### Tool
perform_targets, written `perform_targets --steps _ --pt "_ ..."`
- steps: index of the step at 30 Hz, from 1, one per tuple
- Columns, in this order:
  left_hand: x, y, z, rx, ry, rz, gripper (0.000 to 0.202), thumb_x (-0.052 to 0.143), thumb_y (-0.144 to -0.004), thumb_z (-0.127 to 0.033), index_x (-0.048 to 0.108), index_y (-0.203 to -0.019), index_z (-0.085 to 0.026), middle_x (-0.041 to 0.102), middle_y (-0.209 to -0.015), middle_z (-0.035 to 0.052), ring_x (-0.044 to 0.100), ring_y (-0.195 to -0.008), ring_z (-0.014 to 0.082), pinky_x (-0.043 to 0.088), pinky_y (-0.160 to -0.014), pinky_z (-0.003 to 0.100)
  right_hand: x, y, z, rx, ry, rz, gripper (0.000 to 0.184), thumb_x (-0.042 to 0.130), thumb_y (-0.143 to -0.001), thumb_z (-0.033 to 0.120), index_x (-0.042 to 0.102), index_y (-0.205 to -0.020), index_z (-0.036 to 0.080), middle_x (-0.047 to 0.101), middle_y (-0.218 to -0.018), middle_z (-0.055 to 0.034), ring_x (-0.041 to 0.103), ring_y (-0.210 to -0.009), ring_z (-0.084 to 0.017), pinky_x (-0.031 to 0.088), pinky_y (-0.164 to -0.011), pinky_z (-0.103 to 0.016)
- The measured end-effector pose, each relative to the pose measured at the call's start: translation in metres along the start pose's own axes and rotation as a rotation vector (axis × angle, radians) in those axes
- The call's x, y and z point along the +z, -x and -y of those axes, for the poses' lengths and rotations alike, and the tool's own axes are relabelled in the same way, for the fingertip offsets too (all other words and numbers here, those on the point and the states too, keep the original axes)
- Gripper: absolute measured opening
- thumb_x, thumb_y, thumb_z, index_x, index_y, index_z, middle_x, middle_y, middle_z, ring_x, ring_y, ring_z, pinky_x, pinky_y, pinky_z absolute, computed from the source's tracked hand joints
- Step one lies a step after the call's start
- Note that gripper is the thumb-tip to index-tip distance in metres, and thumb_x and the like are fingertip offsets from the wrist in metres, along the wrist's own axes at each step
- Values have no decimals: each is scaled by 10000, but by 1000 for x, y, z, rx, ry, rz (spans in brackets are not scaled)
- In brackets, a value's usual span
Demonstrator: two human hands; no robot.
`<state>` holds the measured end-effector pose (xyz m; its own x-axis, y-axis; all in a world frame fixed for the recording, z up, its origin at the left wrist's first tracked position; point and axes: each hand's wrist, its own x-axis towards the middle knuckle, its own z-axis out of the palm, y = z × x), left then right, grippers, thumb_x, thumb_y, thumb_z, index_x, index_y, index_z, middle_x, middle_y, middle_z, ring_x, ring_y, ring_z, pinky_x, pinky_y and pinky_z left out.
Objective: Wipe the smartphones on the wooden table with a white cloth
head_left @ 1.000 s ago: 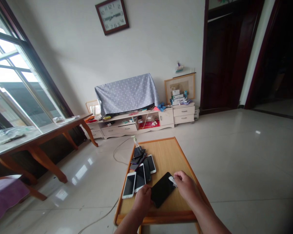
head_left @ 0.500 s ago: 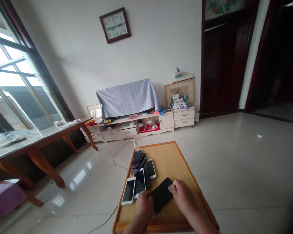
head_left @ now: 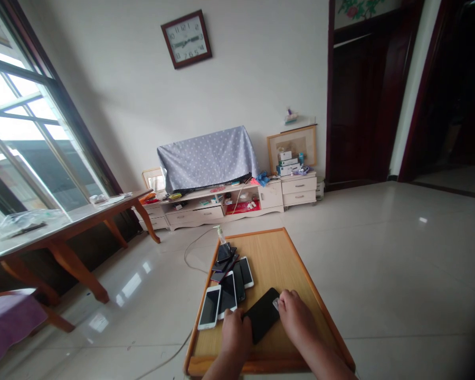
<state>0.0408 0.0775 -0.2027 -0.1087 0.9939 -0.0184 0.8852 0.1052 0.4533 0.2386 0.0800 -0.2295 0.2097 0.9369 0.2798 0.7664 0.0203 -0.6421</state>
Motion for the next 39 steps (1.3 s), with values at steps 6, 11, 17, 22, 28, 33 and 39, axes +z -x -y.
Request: perform_targets --steps 6,11,17,22,28,33,39 --pt "-5 14 10 102 5 1 369 484 -896 -323 623 -1210 -188 601 -1207 89 591 -1096 194 440 -958 273 -5 -6 -3 51 -128 25 191 452 -947 304 596 -841 235 647 -852 -26 606 -709 -155 347 -607 -251" --pt "-12 22 31 286 -56 -1 558 530 -881 -514 516 -1368 -242 572 -1337 101 587 -1186 256 470 -989 371 -6 -14 -3 75 -266 49 275 415 -959 420 628 -913 251 710 -833 -8 666 -749 -165 440 -632 -242" --pt "-8 20 48 434 -100 -3 695 664 -776 -509 492 -1395 -244 561 -1377 114 537 -1266 290 442 -1069 430 -6 -16 -5 73 -329 53 302 440 -931 441 680 -947 258 750 -906 -28 700 -825 -190 499 -720 -269" --pt "-2 19 53 452 -91 -59 660 626 -811 -533 490 -1383 -234 575 -1357 118 542 -1256 292 439 -1078 453 -5 -10 -10 78 -345 29 343 451 -908 411 688 -1100 252 741 -1086 -50 695 -993 -204 518 -857 -299" --pt "-4 20 54 450 -76 -74 653 640 -797 -545 502 -1361 -245 589 -1350 107 542 -1259 295 434 -1080 446 -2 -4 -12 109 -432 -11 375 494 -881 419 654 -1163 231 712 -1171 -79 679 -1072 -222 529 -936 -337" --pt "-15 23 46 432 -56 -36 579 635 -805 -499 547 -1321 -251 610 -1341 91 529 -1277 287 395 -1113 419 3 0 -1 158 -644 24 445 526 -870 469 625 -1224 218 677 -1263 -107 639 -1169 -263 499 -1028 -409" --pt "-21 24 45 402 -31 -13 592 640 -787 -449 538 -1330 -239 615 -1334 91 525 -1272 283 379 -1119 417 -4 7 0 121 -362 -4 503 433 -928 511 609 -1312 238 620 -1362 -95 562 -1279 -273 444 -1087 -414"
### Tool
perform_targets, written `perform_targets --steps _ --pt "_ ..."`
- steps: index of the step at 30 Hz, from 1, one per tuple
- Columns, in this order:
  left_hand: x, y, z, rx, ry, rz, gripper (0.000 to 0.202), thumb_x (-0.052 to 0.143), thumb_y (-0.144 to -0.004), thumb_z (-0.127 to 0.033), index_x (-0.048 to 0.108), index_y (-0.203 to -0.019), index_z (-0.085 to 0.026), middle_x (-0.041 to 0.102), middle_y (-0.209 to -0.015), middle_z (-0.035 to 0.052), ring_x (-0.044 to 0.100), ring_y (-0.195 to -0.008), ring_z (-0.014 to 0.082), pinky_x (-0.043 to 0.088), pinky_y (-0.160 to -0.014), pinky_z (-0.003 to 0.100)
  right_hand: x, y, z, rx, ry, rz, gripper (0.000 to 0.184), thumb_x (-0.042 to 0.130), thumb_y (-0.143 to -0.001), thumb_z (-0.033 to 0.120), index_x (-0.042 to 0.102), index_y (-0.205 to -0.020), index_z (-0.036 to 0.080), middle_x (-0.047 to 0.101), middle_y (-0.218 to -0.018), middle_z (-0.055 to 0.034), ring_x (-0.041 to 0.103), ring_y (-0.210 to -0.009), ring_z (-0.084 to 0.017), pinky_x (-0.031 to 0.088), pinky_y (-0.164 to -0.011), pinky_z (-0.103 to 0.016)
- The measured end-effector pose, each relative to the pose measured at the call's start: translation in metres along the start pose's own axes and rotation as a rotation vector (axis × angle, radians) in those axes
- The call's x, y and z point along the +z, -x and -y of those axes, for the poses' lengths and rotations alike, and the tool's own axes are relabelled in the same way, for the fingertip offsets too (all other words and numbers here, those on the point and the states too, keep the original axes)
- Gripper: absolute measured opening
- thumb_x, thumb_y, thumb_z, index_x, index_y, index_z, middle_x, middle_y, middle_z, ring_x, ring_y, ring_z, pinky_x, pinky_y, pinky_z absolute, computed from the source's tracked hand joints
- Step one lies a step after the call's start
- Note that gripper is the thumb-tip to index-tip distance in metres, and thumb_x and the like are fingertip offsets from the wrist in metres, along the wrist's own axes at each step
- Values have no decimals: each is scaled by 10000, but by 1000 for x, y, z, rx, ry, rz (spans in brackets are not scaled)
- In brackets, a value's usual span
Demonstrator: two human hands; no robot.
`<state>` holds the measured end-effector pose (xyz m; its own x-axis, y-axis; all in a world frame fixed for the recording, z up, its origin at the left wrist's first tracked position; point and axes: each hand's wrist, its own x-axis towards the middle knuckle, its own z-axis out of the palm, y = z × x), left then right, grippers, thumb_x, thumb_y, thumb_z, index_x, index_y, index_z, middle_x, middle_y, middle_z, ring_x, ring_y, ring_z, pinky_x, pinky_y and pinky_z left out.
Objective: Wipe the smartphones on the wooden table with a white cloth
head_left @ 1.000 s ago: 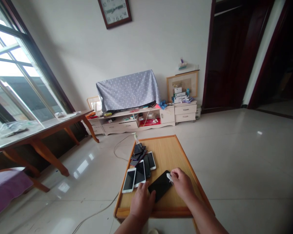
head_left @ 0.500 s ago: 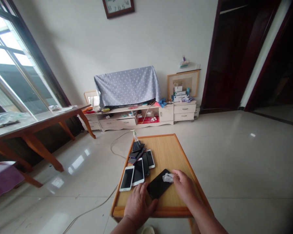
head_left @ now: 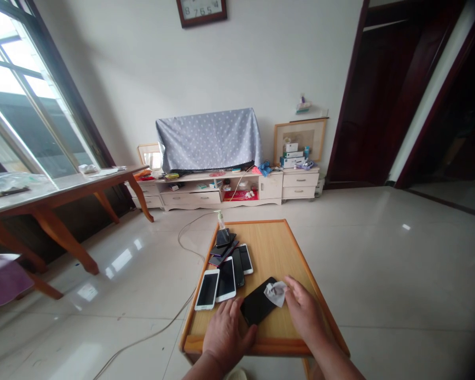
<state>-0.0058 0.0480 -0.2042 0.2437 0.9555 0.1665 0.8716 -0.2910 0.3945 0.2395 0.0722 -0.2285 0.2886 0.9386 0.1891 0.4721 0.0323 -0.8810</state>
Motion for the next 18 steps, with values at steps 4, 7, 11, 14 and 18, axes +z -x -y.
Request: perform_targets --steps 4,7,11,14,18 --pt "5 1 6 9 -2 -13 617 640 -788 -459 516 -1348 -232 600 -1350 94 519 -1280 277 379 -1123 415 0 11 -1 -132 255 41 546 361 -979 516 507 -1429 243 517 -1476 -89 419 -1408 -259 371 -1145 -428" --pt "9 0 9 22 -2 -22 642 650 -782 -447 497 -1365 -225 592 -1363 101 511 -1294 284 376 -1128 423 8 20 5 -215 451 156 578 312 -1003 542 425 -1496 262 438 -1537 -90 281 -1478 -291 259 -1183 -552" --pt "7 -1 9 29 23 -23 626 653 -779 -427 498 -1352 -229 605 -1353 94 525 -1279 280 384 -1122 416 17 28 20 -226 674 233 580 289 -1004 594 425 -1494 315 414 -1551 -73 205 -1498 -332 91 -1165 -694" --pt "5 -2 9 13 45 -6 612 653 -777 -434 508 -1337 -236 616 -1340 93 534 -1268 278 389 -1116 413 23 41 33 -266 710 286 568 311 -993 625 445 -1476 358 436 -1534 -60 206 -1494 -351 16 -1151 -720" --pt "3 -4 8 -30 58 52 618 686 -725 -377 534 -1307 -233 624 -1329 93 543 -1263 276 386 -1117 406 32 64 46 -383 629 401 518 329 -988 629 414 -1468 453 424 -1538 -3 188 -1496 -364 -3 -1136 -746"
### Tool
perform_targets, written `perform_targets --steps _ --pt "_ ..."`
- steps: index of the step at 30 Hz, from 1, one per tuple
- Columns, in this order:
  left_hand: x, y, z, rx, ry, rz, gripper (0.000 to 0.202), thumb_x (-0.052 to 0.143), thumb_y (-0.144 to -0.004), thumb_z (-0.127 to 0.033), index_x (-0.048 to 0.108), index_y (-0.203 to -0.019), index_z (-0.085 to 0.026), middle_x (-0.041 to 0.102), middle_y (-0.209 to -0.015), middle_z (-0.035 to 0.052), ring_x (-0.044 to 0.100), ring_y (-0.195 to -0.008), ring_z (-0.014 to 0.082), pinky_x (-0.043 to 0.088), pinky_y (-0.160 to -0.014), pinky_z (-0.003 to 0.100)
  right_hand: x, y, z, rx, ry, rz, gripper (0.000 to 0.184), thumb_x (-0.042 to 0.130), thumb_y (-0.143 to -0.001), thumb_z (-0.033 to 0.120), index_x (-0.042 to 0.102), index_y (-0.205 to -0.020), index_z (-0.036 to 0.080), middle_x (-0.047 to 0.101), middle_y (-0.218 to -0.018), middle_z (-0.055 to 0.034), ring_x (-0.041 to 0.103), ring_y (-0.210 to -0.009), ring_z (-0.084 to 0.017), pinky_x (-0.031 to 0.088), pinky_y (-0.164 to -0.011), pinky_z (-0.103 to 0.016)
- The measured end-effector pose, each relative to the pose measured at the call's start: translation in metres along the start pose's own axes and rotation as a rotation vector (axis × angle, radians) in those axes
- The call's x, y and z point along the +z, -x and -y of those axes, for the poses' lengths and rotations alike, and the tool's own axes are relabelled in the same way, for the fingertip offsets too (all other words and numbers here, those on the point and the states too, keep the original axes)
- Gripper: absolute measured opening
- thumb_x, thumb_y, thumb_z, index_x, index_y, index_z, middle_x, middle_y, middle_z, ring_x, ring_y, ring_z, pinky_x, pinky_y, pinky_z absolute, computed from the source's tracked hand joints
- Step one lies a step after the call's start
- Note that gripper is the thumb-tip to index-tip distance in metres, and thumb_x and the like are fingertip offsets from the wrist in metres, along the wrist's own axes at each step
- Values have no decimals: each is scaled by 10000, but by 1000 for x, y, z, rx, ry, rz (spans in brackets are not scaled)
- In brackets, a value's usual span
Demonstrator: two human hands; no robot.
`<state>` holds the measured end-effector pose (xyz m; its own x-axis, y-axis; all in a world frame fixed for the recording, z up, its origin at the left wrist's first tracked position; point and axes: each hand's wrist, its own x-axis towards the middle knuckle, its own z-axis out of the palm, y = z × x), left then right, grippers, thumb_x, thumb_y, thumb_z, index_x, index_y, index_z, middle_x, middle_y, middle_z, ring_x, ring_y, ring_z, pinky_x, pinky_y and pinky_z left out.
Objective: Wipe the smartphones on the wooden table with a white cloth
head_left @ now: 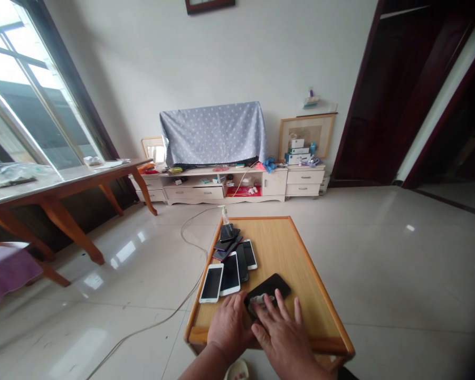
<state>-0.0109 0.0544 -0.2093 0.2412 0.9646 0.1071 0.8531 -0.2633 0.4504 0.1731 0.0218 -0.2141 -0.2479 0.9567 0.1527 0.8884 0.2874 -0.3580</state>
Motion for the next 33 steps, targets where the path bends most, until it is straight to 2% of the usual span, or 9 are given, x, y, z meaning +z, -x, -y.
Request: perform_targets --steps 3,8,10,16,22,24,29,31,33 --pt "-2 -1 -2 -26 7 14 608 684 -722 -375 542 -1297 -238 631 -1319 92 550 -1259 276 389 -1113 404 -2 -1 -5 20 3 -21 515 329 -991 620 440 -1458 434 462 -1513 4 203 -1493 -360 -2 -1133 -754" --pt "-4 1 -4 -23 10 -7 597 679 -741 -418 541 -1294 -242 637 -1301 91 563 -1240 278 400 -1097 405 -15 -13 -43 250 114 -119 562 327 -992 615 510 -1434 320 489 -1497 -47 170 -1503 -354 20 -1132 -751" --pt "-5 1 -4 -24 10 -2 599 680 -741 -416 539 -1295 -239 637 -1301 89 561 -1242 277 397 -1098 400 -13 -9 -40 227 116 -116 564 323 -995 610 528 -1420 301 484 -1501 -51 188 -1499 -352 20 -1146 -733" --pt "-6 0 -5 -41 24 13 591 682 -738 -402 540 -1289 -241 642 -1294 81 574 -1222 260 410 -1076 378 2 15 -4 -37 15 -12 531 335 -1001 594 457 -1463 363 463 -1516 -12 237 -1488 -337 -4 -1166 -711" --pt "-2 1 -3 -25 6 -7 604 675 -738 -425 537 -1292 -229 640 -1291 90 568 -1228 271 393 -1095 387 -11 1 -47 230 149 -150 560 353 -986 604 537 -1415 295 524 -1467 -60 207 -1493 -361 15 -1163 -707" --pt "-1 1 -2 -22 0 -17 606 678 -733 -431 541 -1288 -229 644 -1283 89 573 -1220 271 398 -1089 385 -8 4 -45 207 140 -153 557 362 -983 598 532 -1421 299 511 -1477 -59 217 -1490 -356 31 -1174 -691" --pt "-1 0 -2 -23 4 -21 565 669 -743 -420 555 -1265 -236 652 -1271 82 573 -1228 261 399 -1085 371 9 22 -7 -67 16 -9 574 354 -984 595 418 -1495 342 415 -1543 -37 255 -1481 -344 70 -1181 -688" --pt "0 -1 -2 -23 5 -28 564 677 -738 -419 554 -1259 -240 656 -1261 79 582 -1214 256 405 -1078 368 7 20 -8 -29 25 -12 577 337 -986 604 426 -1492 339 423 -1539 -39 241 -1485 -346 52 -1176 -697" --pt "0 0 -2 -15 4 -42 575 692 -723 -417 552 -1252 -239 659 -1248 78 595 -1190 255 414 -1068 366 0 11 -22 107 77 -67 592 317 -987 621 471 -1466 311 457 -1518 -55 216 -1491 -355 25 -1163 -715"
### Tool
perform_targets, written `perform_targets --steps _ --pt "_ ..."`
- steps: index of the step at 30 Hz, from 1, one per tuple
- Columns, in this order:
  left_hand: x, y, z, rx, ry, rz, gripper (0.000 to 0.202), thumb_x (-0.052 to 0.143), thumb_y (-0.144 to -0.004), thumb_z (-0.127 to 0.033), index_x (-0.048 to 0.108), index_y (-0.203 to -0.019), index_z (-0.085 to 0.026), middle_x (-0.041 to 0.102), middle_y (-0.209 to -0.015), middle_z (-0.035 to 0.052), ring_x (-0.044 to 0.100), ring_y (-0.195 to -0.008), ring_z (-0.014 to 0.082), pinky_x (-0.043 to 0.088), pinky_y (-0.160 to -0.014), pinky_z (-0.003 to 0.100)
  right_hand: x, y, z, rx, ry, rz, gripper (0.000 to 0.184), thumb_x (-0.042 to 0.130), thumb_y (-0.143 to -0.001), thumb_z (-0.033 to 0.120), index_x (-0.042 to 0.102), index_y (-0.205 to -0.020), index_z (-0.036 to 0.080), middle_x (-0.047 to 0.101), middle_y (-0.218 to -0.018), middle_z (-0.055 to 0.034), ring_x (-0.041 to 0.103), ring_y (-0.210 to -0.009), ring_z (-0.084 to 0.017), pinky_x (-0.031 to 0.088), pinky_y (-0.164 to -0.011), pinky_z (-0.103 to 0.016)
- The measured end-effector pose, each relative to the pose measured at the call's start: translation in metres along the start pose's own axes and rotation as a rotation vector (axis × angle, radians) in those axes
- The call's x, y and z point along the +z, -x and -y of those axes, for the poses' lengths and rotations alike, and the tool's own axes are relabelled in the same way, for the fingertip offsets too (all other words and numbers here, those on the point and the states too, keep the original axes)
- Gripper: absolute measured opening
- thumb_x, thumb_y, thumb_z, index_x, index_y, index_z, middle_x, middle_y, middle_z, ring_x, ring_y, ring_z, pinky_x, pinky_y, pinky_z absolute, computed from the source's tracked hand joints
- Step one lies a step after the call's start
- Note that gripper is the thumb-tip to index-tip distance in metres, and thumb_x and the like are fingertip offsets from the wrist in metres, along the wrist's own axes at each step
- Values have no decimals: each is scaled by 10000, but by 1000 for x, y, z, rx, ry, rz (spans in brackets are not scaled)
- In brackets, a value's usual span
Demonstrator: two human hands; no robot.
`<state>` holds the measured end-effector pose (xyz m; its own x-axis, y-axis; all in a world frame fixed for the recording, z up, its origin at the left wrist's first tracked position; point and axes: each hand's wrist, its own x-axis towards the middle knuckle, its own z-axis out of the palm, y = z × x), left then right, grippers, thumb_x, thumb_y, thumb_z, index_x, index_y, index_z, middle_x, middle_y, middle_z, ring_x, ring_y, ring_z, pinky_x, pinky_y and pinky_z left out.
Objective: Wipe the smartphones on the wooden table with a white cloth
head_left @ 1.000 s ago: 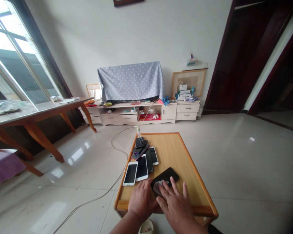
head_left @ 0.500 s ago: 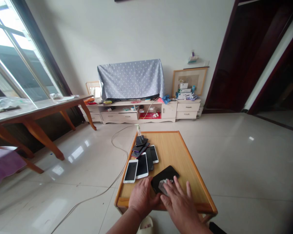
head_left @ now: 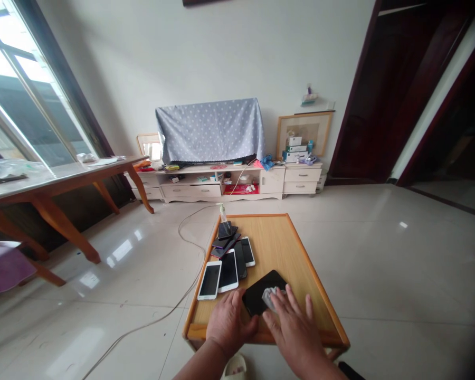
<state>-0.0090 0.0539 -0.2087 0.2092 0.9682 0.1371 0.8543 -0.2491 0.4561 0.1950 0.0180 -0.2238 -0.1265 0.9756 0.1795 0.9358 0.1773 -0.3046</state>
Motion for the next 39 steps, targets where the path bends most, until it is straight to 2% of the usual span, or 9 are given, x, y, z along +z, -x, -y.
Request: perform_targets --steps 4,11,17,19,24,31,33,37,39 --pt "1 1 1 10 0 -17 563 688 -728 -419 552 -1246 -242 659 -1230 76 607 -1160 255 423 -1055 369 -4 -14 -17 153 73 -75 638 315 -981 642 512 -1441 245 494 -1488 -93 162 -1502 -369 -2 -1148 -731" --pt "-5 0 -2 -36 17 62 581 678 -735 -381 535 -1278 -235 644 -1287 84 579 -1216 252 406 -1078 369 3 7 25 -125 -70 110 624 276 -990 641 415 -1501 312 368 -1568 -33 172 -1505 -342 0 -1170 -704" --pt "-2 2 -1 12 -1 16 617 671 -726 -407 514 -1294 -223 639 -1282 93 577 -1216 269 418 -1080 403 -10 -20 -1 179 80 12 692 220 -985 672 478 -1465 246 445 -1527 -53 126 -1510 -359 -15 -1150 -728" --pt "-1 2 1 13 5 10 626 678 -721 -412 509 -1295 -227 640 -1281 91 580 -1213 269 424 -1075 404 -7 -18 5 130 64 24 674 229 -986 666 479 -1464 262 432 -1536 -43 129 -1510 -355 10 -1157 -721" --pt "3 1 6 -12 28 38 653 666 -734 -373 464 -1335 -216 632 -1309 113 582 -1224 269 426 -1074 405 3 -4 35 -159 -63 121 598 257 -1001 621 382 -1512 337 383 -1563 0 158 -1511 -312 65 -1184 -680" --pt "11 3 10 -4 17 -27 784 678 -703 -412 383 -1407 -235 633 -1315 94 587 -1225 272 433 -1080 415 -7 -37 -3 228 83 29 680 181 -992 658 467 -1468 265 423 -1543 -34 110 -1514 -354 22 -1133 -756" --pt "11 3 11 -13 16 -21 795 669 -711 -407 365 -1425 -233 628 -1326 99 581 -1236 270 432 -1081 410 -5 -33 5 169 67 48 676 192 -989 662 464 -1471 274 414 -1548 -29 106 -1516 -347 16 -1147 -736" --pt "9 2 12 -11 21 45 822 654 -702 -339 336 -1449 -207 600 -1372 121 566 -1262 255 421 -1084 387 2 -13 39 -116 -50 130 610 207 -1007 622 405 -1502 325 389 -1560 3 141 -1516 -298 21 -1188 -669" --pt "8 2 12 -13 21 53 822 651 -707 -348 335 -1450 -197 598 -1374 128 569 -1258 255 421 -1084 389 2 -15 42 -139 -63 135 587 212 -1013 604 392 -1505 341 399 -1554 11 151 -1515 -293 21 -1186 -672"
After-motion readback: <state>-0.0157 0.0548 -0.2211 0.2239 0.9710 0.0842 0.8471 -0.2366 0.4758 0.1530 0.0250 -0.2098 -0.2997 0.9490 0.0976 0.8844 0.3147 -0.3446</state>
